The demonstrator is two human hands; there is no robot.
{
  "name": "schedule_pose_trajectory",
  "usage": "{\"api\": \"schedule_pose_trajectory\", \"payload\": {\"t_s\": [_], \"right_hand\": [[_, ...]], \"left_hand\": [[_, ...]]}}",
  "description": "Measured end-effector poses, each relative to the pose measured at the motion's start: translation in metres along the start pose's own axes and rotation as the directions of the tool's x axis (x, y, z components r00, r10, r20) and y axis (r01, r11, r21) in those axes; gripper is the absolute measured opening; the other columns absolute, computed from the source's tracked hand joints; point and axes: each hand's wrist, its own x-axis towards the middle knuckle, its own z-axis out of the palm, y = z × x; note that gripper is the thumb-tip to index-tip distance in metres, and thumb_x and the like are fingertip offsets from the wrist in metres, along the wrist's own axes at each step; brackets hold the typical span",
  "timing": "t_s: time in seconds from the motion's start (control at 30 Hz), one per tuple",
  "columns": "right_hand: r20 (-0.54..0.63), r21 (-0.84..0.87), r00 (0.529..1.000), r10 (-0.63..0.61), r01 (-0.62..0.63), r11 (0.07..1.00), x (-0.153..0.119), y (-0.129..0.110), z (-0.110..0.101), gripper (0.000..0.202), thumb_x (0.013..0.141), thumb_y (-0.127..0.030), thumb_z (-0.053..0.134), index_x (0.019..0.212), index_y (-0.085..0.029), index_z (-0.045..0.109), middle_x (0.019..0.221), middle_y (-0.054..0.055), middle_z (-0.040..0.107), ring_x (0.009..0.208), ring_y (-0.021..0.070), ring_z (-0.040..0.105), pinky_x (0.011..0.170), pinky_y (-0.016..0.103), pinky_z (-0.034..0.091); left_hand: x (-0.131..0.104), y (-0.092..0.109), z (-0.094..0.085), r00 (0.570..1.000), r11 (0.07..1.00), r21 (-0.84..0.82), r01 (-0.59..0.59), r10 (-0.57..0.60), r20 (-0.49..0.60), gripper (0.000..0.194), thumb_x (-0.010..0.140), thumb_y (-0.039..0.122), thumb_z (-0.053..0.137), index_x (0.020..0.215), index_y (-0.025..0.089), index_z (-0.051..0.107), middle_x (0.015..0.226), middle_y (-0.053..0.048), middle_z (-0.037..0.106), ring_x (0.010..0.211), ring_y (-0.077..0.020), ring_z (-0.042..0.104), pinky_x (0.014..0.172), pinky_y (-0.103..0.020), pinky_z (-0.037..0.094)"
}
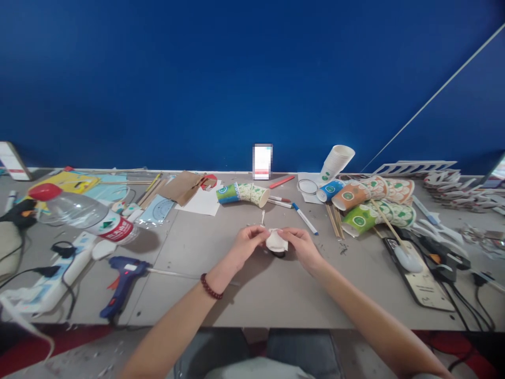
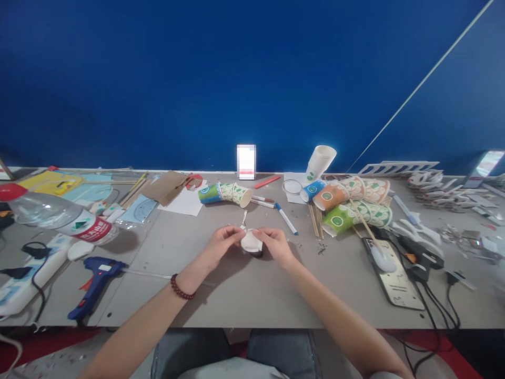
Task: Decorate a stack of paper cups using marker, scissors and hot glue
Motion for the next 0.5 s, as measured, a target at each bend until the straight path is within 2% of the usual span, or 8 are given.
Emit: {"api": "schedule_pose_trajectory", "payload": {"t_s": [0.07, 0.13, 0.23, 0.4, 0.5], "right_hand": [[-0.034, -0.018, 0.999, -0.006, 0.005, 1.000, -0.001, -0.001, 0.001, 0.035, 0.064, -0.049, 0.076, 0.071, -0.015, 0.075, 0.057, 0.001, 0.064, 0.050, 0.0104, 0.048, 0.051, 0.024, 0.035], [-0.066, -0.042, 0.998, -0.002, -0.001, 0.999, -0.002, -0.002, 0.003, 0.038, 0.064, -0.053, 0.074, 0.071, -0.015, 0.074, 0.047, -0.002, 0.054, 0.043, 0.0084, 0.039, 0.044, 0.024, 0.028], [-0.093, -0.055, 0.996, 0.008, -0.013, 0.998, -0.002, -0.001, 0.004, 0.039, 0.063, -0.055, 0.073, 0.071, -0.016, 0.073, 0.042, -0.004, 0.046, 0.041, 0.0085, 0.034, 0.041, 0.024, 0.023], [-0.105, -0.050, 0.993, 0.049, -0.054, 0.997, -0.002, -0.001, 0.004, 0.037, 0.061, -0.052, 0.075, 0.063, -0.016, 0.072, 0.044, -0.003, 0.048, 0.043, 0.0091, 0.036, 0.042, 0.024, 0.023], [-0.090, 0.002, 0.993, 0.072, -0.072, 0.997, -0.002, -0.004, 0.004, 0.030, 0.058, -0.045, 0.078, 0.060, -0.016, 0.070, 0.051, 0.000, 0.055, 0.047, 0.0094, 0.042, 0.045, 0.024, 0.028]], "left_hand": [[0.001, -0.002, 0.000, 0.999, 0.998, -0.049, 0.033, -0.034, -0.009, 0.040, 0.058, 0.048, 0.080, 0.077, 0.014, 0.070, 0.070, -0.003, 0.067, 0.060, -0.0108, 0.056, 0.064, -0.025, 0.047], [0.002, -0.005, -0.001, 0.997, 0.995, -0.066, 0.079, -0.077, 0.030, 0.043, 0.057, 0.046, 0.081, 0.084, 0.014, 0.072, 0.077, -0.005, 0.070, 0.063, -0.0120, 0.059, 0.067, -0.026, 0.048], [0.003, -0.008, -0.001, 0.987, 0.991, -0.046, 0.127, -0.122, 0.101, 0.042, 0.052, 0.042, 0.085, 0.081, 0.014, 0.073, 0.081, -0.007, 0.071, 0.070, -0.0140, 0.062, 0.073, -0.028, 0.048], [0.003, -0.005, 0.000, 0.998, 0.998, 0.032, 0.061, -0.062, 0.033, 0.039, 0.049, 0.046, 0.084, 0.063, 0.013, 0.069, 0.059, -0.002, 0.064, 0.057, -0.0113, 0.055, 0.065, -0.026, 0.045], [0.001, 0.001, 0.000, 0.998, 0.995, 0.091, 0.033, -0.038, 0.054, 0.039, 0.050, 0.048, 0.082, 0.057, 0.014, 0.065, 0.053, 0.001, 0.059, 0.054, -0.0101, 0.050, 0.061, -0.025, 0.041]]}}
